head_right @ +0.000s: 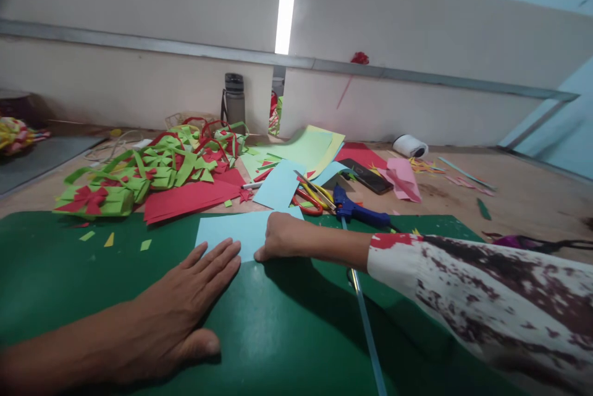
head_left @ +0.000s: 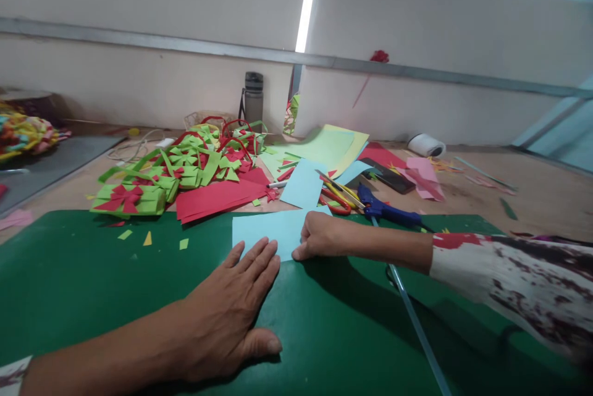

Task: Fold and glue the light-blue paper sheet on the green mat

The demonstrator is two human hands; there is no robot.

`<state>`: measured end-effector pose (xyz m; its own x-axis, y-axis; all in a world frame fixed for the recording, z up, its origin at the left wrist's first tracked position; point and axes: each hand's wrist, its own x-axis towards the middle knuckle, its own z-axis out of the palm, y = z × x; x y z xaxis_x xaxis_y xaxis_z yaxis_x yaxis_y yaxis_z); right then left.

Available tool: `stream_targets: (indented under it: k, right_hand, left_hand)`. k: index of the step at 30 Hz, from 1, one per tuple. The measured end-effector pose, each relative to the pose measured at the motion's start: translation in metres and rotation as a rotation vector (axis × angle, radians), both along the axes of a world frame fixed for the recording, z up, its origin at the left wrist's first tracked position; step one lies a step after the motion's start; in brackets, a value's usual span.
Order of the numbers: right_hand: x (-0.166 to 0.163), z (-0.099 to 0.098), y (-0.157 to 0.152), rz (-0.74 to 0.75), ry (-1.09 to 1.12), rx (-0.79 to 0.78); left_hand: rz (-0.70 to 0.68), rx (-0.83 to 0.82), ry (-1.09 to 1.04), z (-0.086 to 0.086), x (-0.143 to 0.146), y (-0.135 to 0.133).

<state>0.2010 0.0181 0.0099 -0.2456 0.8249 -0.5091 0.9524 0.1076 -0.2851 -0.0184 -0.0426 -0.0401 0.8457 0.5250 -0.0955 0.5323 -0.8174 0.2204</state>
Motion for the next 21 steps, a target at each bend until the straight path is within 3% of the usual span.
stream_targets:
  k: [13, 21]
  right_hand:
    - [0.051, -0.002, -0.002, -0.143, -0.011, -0.038]
    - [0.070, 0.009, -0.003, -0.106, -0.081, -0.039]
  left_hand:
    - [-0.016, 0.046, -0.014, -0.003, -0.003, -0.002]
    - [-0.029, 0.125, -0.072, 0.002, -0.003, -0.004]
